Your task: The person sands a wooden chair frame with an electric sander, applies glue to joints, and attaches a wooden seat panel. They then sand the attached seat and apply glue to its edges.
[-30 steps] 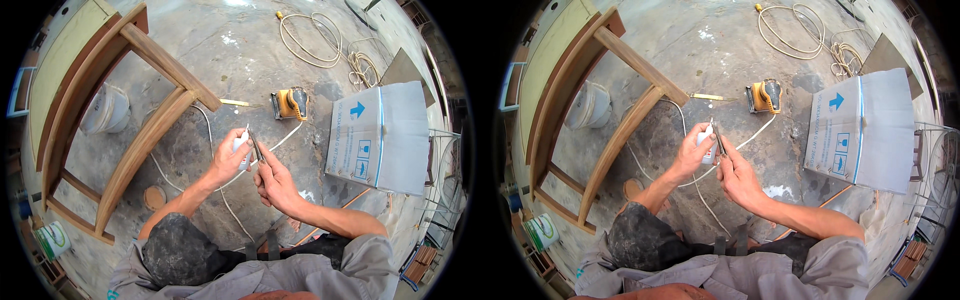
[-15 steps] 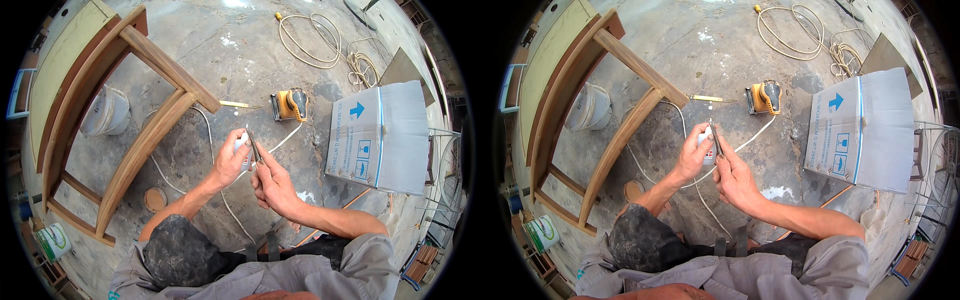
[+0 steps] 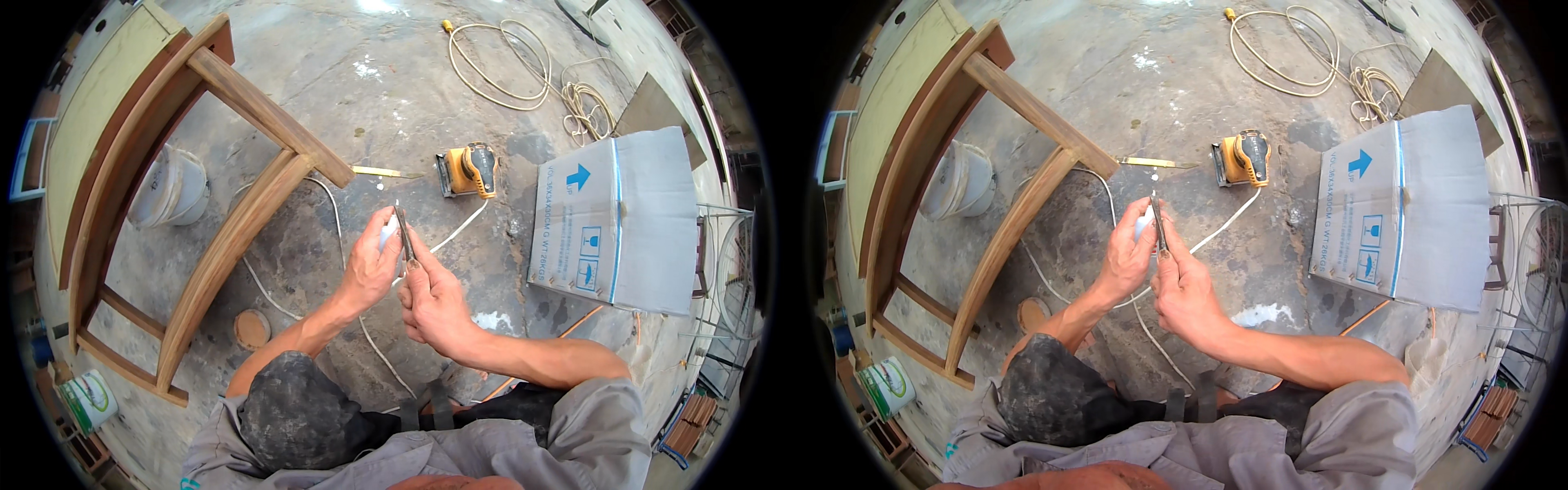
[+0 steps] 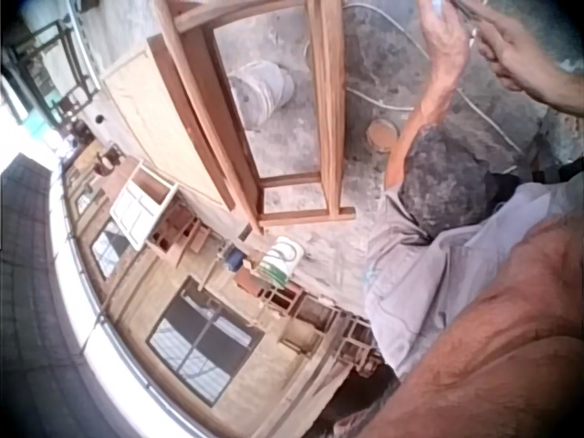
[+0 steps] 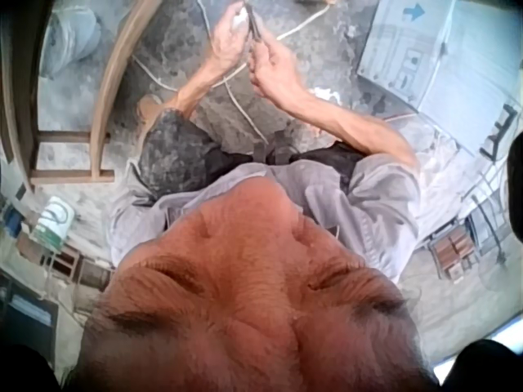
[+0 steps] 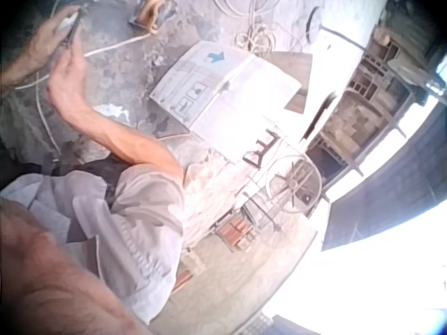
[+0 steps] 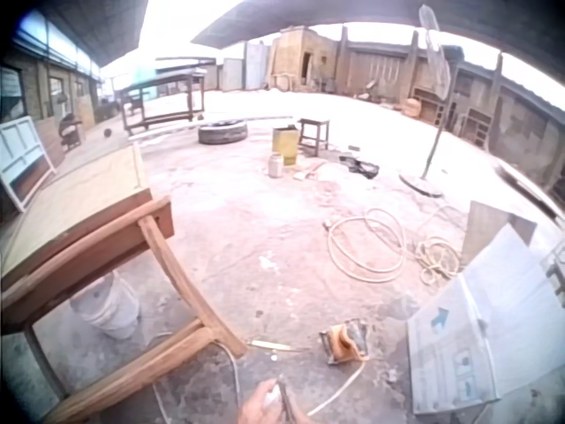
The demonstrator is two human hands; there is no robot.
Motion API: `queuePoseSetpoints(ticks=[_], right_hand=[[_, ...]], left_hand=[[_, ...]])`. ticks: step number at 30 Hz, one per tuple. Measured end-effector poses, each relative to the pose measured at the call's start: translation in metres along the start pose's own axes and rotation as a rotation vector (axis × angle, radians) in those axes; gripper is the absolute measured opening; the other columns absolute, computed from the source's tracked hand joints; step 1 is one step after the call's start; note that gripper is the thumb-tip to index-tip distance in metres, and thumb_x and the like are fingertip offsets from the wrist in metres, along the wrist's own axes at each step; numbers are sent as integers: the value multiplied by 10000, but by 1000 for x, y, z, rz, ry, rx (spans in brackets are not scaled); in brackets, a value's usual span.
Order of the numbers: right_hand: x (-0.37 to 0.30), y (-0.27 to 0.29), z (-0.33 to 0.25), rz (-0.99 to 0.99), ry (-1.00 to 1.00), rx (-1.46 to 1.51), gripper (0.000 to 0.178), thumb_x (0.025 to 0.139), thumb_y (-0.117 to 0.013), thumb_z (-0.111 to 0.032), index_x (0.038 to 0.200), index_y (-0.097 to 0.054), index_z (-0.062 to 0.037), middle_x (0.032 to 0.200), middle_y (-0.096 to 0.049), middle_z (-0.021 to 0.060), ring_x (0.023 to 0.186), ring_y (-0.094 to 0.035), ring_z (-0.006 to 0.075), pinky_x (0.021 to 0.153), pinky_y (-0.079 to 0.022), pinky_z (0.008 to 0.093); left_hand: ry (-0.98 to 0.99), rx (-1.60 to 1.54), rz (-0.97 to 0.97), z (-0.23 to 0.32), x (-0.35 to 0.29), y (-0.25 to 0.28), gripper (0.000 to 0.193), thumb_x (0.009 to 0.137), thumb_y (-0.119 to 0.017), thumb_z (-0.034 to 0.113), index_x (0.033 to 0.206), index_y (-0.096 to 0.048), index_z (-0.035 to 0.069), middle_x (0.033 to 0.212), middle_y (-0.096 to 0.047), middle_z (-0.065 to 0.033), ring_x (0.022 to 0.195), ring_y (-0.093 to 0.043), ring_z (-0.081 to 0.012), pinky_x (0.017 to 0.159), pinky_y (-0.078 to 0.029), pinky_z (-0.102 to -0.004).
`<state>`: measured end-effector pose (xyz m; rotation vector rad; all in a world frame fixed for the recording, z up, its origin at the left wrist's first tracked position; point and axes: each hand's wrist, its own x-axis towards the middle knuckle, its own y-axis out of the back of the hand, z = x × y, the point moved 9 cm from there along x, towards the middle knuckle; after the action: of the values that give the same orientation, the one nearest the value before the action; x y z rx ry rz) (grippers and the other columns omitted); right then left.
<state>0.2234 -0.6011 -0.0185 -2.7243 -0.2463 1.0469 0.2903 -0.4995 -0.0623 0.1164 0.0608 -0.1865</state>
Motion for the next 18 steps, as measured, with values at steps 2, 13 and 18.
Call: queuePoseSetpoints(ticks=[2, 13, 18], right_hand=[[2, 0, 0, -4, 17, -16, 550, 1143, -373, -228, 1653, -229, -377, 702, -380, -42, 498, -334, 57, 414, -341, 237], [21, 67, -72, 352, 196, 90, 522, 1134, -389, -253, 1644, -286, -214, 716, -357, -52, 494, -296, 40, 403, -267, 207], [23, 113, -44, 416, 161, 14, 408, 1122, -425, -262, 1506, -391, -128, 767, -454, -3, 538, -418, 77, 423, -383, 261]], left_hand=[[6, 17, 7, -3, 0, 1, 378, 1086, -540, 219, 1404, -521, 17, 1166, -671, -88, 1013, -640, -152, 844, -536, -306], [76, 24, -181, 3, -12, -25, 350, 1062, -571, 156, 1383, -537, 19, 1058, -691, -77, 871, -643, -111, 693, -554, -281], [175, -301, -163, -18, -12, -21, 392, 1089, -555, 206, 1431, -486, 29, 1080, -686, -43, 882, -643, -100, 691, -553, -259]])
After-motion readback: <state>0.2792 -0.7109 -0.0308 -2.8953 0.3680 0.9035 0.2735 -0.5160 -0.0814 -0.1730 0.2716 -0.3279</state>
